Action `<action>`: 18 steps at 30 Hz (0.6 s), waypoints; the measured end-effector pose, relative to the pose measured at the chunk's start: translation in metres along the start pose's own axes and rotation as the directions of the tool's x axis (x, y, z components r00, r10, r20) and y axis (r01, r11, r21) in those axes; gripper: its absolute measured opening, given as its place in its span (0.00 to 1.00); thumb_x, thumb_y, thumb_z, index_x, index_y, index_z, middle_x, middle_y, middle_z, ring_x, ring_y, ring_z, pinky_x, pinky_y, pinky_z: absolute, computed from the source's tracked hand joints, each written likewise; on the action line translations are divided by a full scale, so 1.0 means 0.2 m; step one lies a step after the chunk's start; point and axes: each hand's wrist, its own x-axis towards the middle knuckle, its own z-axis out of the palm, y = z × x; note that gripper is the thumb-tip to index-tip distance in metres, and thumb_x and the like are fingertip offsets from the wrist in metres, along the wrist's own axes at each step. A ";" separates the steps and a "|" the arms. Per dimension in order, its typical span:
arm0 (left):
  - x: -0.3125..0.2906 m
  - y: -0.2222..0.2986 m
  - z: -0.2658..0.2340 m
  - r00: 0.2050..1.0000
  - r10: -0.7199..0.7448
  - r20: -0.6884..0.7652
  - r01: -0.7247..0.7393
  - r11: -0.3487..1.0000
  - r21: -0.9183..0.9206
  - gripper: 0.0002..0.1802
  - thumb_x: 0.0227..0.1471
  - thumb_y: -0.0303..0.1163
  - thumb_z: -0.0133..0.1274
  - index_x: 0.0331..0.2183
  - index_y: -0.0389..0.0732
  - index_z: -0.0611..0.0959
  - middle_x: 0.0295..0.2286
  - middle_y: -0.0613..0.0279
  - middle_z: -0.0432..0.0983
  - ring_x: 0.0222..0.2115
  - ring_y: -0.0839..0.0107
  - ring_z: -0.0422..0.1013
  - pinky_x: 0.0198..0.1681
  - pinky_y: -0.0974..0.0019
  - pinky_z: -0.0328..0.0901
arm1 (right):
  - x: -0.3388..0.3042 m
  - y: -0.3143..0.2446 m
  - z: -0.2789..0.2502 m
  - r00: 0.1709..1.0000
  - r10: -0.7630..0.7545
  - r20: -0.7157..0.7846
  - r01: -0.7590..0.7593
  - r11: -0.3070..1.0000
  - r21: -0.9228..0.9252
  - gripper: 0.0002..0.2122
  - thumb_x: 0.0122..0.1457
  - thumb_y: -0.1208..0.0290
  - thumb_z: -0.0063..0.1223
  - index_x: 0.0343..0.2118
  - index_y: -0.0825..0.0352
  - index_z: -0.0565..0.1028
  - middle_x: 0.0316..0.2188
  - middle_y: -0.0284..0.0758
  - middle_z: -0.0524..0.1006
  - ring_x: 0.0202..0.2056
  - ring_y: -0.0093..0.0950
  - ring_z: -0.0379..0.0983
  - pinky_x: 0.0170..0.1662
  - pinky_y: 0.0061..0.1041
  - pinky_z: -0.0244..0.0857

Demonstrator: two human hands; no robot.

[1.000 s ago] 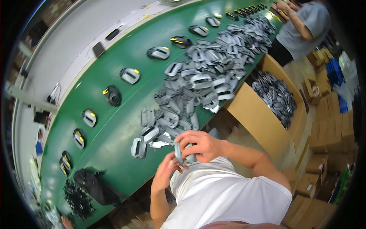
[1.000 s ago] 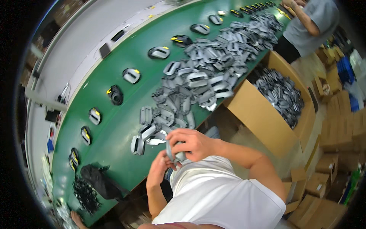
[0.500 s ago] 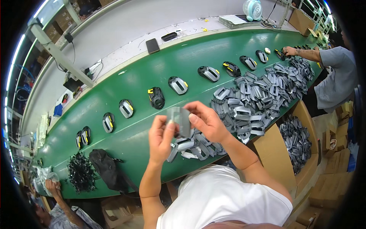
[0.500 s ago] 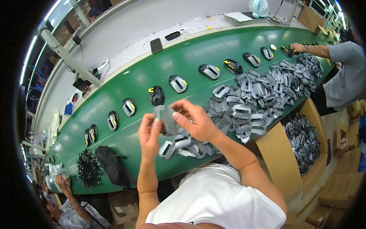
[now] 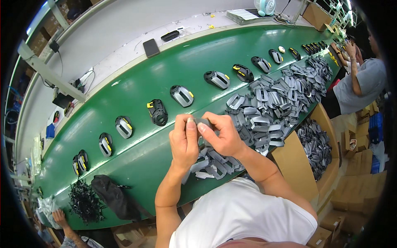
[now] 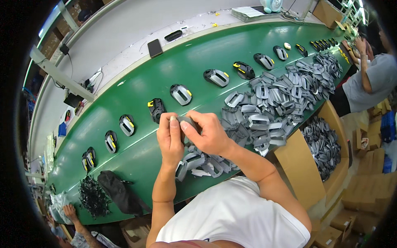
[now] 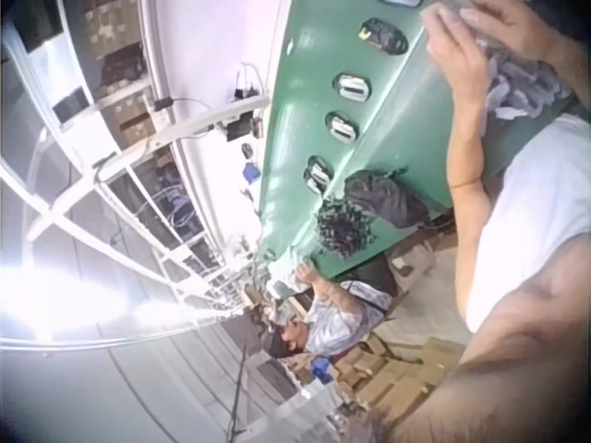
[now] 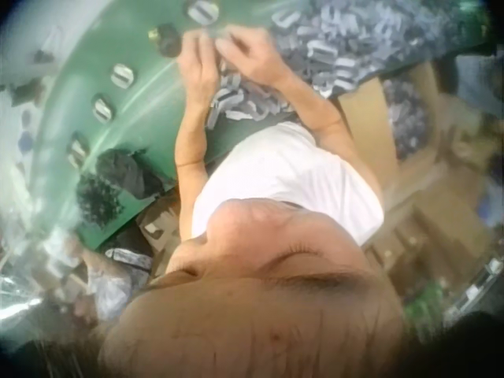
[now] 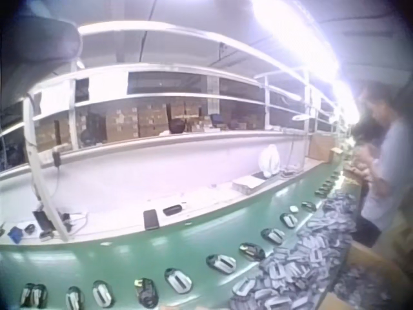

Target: The person assembles plastic housings for electronic components by hand, taking them from cardboard boxes and fitting them together.

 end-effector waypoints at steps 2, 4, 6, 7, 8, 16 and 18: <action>0.02 0.01 0.01 0.997 -0.073 0.010 0.073 0.981 -0.182 0.11 0.59 0.33 0.39 0.27 0.37 0.68 0.16 0.70 0.63 0.15 0.84 0.57 0.16 0.77 0.52 | 0.03 -0.01 0.01 0.998 -0.050 -0.042 0.051 0.998 0.028 0.09 0.56 0.72 0.45 0.22 0.71 0.69 0.12 0.32 0.66 0.14 0.18 0.58 0.18 0.20 0.52; 0.03 -0.02 0.00 0.986 -0.154 0.063 0.164 0.839 -0.519 0.14 0.59 0.34 0.39 0.24 0.38 0.67 0.17 0.69 0.60 0.16 0.84 0.55 0.18 0.77 0.51 | 0.05 -0.02 0.03 0.994 -0.067 -0.091 0.069 0.997 0.025 0.10 0.56 0.72 0.45 0.22 0.71 0.70 0.12 0.34 0.68 0.13 0.20 0.62 0.18 0.21 0.55; 0.03 -0.01 0.01 0.991 -0.134 0.014 0.124 0.866 -0.484 0.14 0.59 0.33 0.39 0.24 0.37 0.67 0.17 0.69 0.60 0.16 0.84 0.54 0.18 0.77 0.51 | 0.07 0.00 0.04 0.995 -0.051 -0.087 0.056 0.997 0.052 0.10 0.56 0.71 0.46 0.21 0.71 0.70 0.11 0.34 0.68 0.13 0.20 0.62 0.18 0.21 0.55; 0.03 -0.01 0.01 0.994 -0.106 -0.034 0.080 0.889 -0.450 0.14 0.59 0.33 0.39 0.23 0.37 0.67 0.17 0.69 0.60 0.16 0.84 0.54 0.18 0.77 0.51 | 0.08 0.01 0.04 0.996 -0.039 -0.082 0.045 0.996 0.073 0.11 0.57 0.71 0.46 0.21 0.71 0.70 0.11 0.34 0.68 0.13 0.20 0.62 0.18 0.21 0.55; 0.04 -0.03 0.01 0.999 0.001 -0.045 -0.015 0.948 -0.317 0.14 0.59 0.32 0.39 0.23 0.37 0.67 0.16 0.70 0.59 0.16 0.84 0.53 0.17 0.77 0.50 | 0.09 0.02 0.05 0.997 -0.041 -0.062 0.045 0.997 0.063 0.12 0.57 0.70 0.46 0.19 0.71 0.69 0.11 0.35 0.67 0.13 0.22 0.62 0.17 0.22 0.55; 0.05 -0.01 -0.02 1.000 0.006 0.022 0.003 0.913 -0.408 0.16 0.59 0.34 0.40 0.21 0.37 0.66 0.15 0.71 0.59 0.14 0.84 0.52 0.15 0.77 0.49 | 0.11 0.00 0.09 0.963 -0.227 -0.144 0.219 0.973 -0.065 0.12 0.56 0.73 0.47 0.17 0.70 0.68 0.11 0.35 0.66 0.12 0.26 0.63 0.15 0.23 0.54; 0.05 -0.03 -0.05 0.994 0.010 0.106 0.048 0.846 -0.532 0.16 0.59 0.35 0.40 0.21 0.38 0.66 0.15 0.71 0.59 0.13 0.84 0.52 0.15 0.77 0.49 | 0.10 -0.02 0.09 0.947 -0.302 -0.110 0.305 0.952 0.014 0.12 0.58 0.73 0.45 0.18 0.71 0.68 0.12 0.35 0.68 0.13 0.26 0.65 0.16 0.22 0.56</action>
